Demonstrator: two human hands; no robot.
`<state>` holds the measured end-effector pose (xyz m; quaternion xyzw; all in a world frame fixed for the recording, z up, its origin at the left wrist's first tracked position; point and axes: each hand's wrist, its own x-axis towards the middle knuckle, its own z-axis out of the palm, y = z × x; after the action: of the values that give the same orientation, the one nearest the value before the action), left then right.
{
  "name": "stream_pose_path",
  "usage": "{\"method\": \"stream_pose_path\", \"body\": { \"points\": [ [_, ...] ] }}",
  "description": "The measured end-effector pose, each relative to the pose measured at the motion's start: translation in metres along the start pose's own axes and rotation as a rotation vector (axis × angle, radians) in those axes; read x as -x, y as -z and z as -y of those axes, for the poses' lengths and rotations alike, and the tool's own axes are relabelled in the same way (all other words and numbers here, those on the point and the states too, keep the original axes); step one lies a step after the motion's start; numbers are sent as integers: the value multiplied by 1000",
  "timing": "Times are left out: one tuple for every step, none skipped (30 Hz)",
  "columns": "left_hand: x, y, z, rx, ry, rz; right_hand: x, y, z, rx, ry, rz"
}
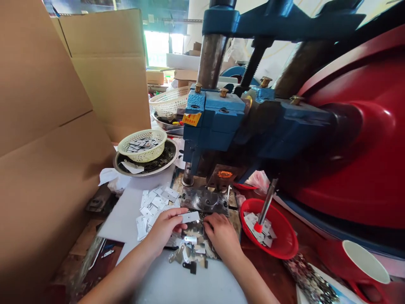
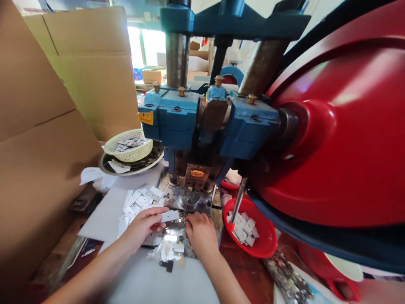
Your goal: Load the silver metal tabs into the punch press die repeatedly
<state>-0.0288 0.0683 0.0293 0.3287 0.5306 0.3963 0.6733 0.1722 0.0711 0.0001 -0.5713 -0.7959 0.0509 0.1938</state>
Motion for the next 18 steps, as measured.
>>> {"method": "stream_pose_path", "body": {
  "points": [
    [0,0,1,10,6,0,0,1,-1,8,1,0],
    [-1,0,2,19,10,1,1,2,-2,-3,-2,-9],
    [-1,0,2,28,13,2,1,4,-3,-29,-8,-31],
    [-1,0,2,36,16,3,1,6,-4,-64,-19,-68],
    [-1,-1,2,43,21,2,-2,9,-5,-99,-31,-115],
    [-1,-1,2,47,27,0,-6,12,-5,-124,-38,-168],
    [-1,-2,1,51,35,-2,-12,16,-6,-135,-34,-221],
    [-1,-3,1,55,42,-2,-19,20,-6,-132,-20,-264],
    [0,-3,0,60,47,-1,-27,23,-7,-115,1,-291],
    [0,-4,-1,70,48,3,-35,26,-8,-83,24,-307],
    [1,-5,-3,87,47,9,-42,28,-9,-36,47,-312],
    [2,-6,-4,112,48,18,-48,29,-10,20,67,-311],
    [2,-6,-5,146,53,26,-53,30,-11,79,83,-305],
    [3,-7,-6,187,62,34,-55,30,-13,132,95,-299],
    [3,-7,-7,233,76,40,-56,29,-15,171,106,-294],
    [4,-7,-8,280,92,46,-55,29,-17,192,115,-290],
    [4,-7,-9,325,108,52,-53,29,-18,197,119,-286],
    [4,-8,-10,364,126,57,-50,28,-20,187,119,-285]
  ]
}}
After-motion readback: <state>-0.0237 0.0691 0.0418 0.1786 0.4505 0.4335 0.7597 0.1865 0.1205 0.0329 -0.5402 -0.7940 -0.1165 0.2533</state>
